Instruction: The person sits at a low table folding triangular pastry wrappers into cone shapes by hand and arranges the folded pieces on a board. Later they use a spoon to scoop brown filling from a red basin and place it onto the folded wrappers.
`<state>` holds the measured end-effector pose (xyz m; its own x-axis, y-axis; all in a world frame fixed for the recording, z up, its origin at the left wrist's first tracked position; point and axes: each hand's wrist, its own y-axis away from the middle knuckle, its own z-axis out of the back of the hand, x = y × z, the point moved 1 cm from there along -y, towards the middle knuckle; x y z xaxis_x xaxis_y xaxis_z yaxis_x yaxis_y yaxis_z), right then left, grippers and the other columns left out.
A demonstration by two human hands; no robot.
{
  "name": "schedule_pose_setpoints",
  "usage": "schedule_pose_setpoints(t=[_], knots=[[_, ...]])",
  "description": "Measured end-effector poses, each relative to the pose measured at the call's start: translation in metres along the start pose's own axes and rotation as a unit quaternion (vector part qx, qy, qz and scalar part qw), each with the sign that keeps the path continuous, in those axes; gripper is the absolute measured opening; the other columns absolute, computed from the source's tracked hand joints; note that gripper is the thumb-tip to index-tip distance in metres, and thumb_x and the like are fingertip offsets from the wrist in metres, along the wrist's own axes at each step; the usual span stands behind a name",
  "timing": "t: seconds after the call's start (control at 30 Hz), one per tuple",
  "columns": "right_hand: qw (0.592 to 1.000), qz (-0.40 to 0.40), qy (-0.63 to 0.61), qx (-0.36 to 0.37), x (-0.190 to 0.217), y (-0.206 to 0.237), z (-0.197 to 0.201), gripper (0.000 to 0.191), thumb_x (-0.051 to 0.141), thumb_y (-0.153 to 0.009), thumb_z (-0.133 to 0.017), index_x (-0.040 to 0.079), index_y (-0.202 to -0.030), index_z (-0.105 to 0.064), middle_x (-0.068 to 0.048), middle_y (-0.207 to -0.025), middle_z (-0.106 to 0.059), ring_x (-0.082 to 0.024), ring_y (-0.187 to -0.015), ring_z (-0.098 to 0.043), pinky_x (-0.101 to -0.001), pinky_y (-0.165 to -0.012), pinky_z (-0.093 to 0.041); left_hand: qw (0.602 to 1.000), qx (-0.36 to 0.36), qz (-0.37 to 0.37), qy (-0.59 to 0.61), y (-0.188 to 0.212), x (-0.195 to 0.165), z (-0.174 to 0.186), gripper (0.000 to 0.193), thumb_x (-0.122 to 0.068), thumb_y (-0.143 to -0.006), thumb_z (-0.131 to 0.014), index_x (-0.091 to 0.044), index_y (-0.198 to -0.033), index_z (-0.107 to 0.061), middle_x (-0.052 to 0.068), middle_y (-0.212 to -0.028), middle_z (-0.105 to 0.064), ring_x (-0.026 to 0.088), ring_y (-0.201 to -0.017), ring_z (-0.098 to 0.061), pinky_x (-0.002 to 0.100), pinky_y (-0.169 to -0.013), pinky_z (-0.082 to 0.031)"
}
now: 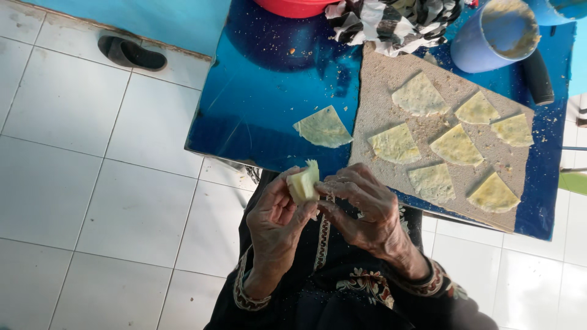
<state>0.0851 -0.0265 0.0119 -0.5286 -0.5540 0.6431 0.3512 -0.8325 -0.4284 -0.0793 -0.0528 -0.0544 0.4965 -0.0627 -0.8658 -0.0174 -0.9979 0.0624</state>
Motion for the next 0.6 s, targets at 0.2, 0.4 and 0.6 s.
schedule_pose_setpoints(t=[0.2,0.4,0.6], knots=[[0.997,-0.054,-0.034,-0.048,0.0,0.016,-0.007,0.024,0.012,-0.088,-0.082,0.003,-0.108,-0.073,-0.012,-0.105,-0.075,-0.025,-0.098,-0.074,-0.0362,-0.084,-0.059,1.0,-0.001,-0.001,-0.003,0.005,0.013,-0.003,0.058,-0.003,-0.092,-0.074,0.004,-0.144,-0.05,0.02,-0.141,-0.061,0.025,-0.131,-0.062,0.038,-0.107,-0.051],[0.993,-0.062,-0.097,-0.037,-0.001,0.024,-0.001,0.017,0.005,-0.093,-0.071,-0.002,-0.109,-0.072,-0.014,-0.106,-0.075,-0.024,-0.099,-0.073,-0.0334,-0.084,-0.058,0.998,0.029,-0.056,0.002,0.005,0.015,-0.008,0.055,-0.003,-0.091,-0.076,0.003,-0.14,-0.051,0.019,-0.139,-0.061,0.023,-0.13,-0.061,0.038,-0.11,-0.052],[0.965,-0.134,-0.226,-0.022,-0.004,0.029,0.003,0.012,0.003,-0.1,-0.062,-0.002,-0.108,-0.069,-0.01,-0.094,-0.072,-0.014,-0.084,-0.07,-0.0289,-0.071,-0.056,0.998,-0.022,-0.041,0.035,0.004,0.017,-0.011,0.034,-0.003,-0.098,-0.068,0.004,-0.129,-0.057,0.017,-0.126,-0.067,0.022,-0.117,-0.068,0.035,-0.102,-0.06]])
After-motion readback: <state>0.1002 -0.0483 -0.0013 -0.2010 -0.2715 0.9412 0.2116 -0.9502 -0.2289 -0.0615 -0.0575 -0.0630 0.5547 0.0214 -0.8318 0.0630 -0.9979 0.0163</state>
